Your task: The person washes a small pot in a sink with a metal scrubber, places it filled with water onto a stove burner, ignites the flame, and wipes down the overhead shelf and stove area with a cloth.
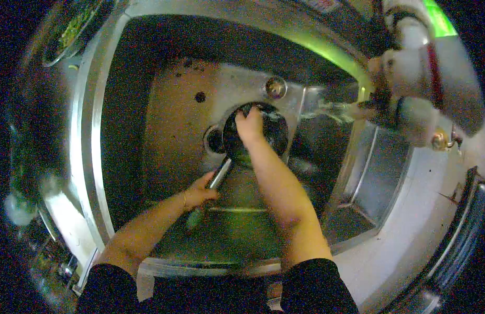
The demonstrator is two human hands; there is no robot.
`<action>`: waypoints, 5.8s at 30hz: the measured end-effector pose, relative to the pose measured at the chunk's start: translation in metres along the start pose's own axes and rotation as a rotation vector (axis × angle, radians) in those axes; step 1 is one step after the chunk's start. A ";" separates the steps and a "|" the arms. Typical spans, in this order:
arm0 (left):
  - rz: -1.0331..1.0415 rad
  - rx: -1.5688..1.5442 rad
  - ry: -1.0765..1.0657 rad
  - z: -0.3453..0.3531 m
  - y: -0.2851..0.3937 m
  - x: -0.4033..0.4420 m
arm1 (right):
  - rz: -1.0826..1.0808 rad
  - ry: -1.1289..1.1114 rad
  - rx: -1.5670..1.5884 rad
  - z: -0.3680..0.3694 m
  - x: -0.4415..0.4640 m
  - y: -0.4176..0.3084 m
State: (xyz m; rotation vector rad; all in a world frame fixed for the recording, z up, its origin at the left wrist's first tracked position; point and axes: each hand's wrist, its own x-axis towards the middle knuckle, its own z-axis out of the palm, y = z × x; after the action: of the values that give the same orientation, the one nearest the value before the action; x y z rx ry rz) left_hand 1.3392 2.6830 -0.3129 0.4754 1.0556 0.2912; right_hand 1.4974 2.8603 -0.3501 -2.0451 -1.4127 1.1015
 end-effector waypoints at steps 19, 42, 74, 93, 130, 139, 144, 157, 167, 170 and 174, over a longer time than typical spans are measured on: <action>0.039 0.070 0.061 0.007 0.017 -0.007 | -0.271 -0.526 -0.855 -0.030 -0.044 0.029; 0.314 0.665 0.161 0.003 0.043 -0.040 | -0.806 -0.537 -1.582 -0.119 -0.048 0.039; -0.094 -0.483 -0.304 0.006 0.067 -0.085 | -0.678 -0.595 -0.959 -0.106 -0.127 0.051; 0.235 0.656 0.077 0.026 0.141 -0.047 | 0.503 0.260 1.443 -0.130 -0.033 -0.045; 0.286 0.640 -0.002 0.063 0.139 -0.046 | -0.665 0.372 -0.574 -0.118 -0.098 -0.062; 0.275 0.547 -0.006 0.021 0.097 -0.047 | 0.029 0.079 -0.217 -0.151 -0.014 -0.023; 0.258 0.489 -0.043 0.015 0.096 -0.041 | 0.437 0.062 0.376 -0.123 0.020 0.071; -0.042 -1.446 -0.858 0.062 0.125 -0.043 | -0.015 0.360 0.742 -0.154 -0.128 0.000; 0.201 0.821 -0.004 0.051 0.162 -0.070 | -0.839 0.266 -0.584 -0.153 -0.147 -0.054; 0.134 1.297 -0.064 0.054 0.161 -0.074 | -0.749 0.157 -0.798 -0.147 -0.104 -0.071; 0.108 1.385 -0.095 0.050 0.149 -0.078 | -0.034 0.023 -0.257 -0.167 -0.033 -0.058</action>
State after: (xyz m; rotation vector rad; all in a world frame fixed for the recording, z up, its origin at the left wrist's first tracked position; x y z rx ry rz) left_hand 1.3468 2.7646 -0.1580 1.7600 1.0168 -0.4348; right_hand 1.5903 2.8685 -0.1966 -2.1898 -1.6443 0.9191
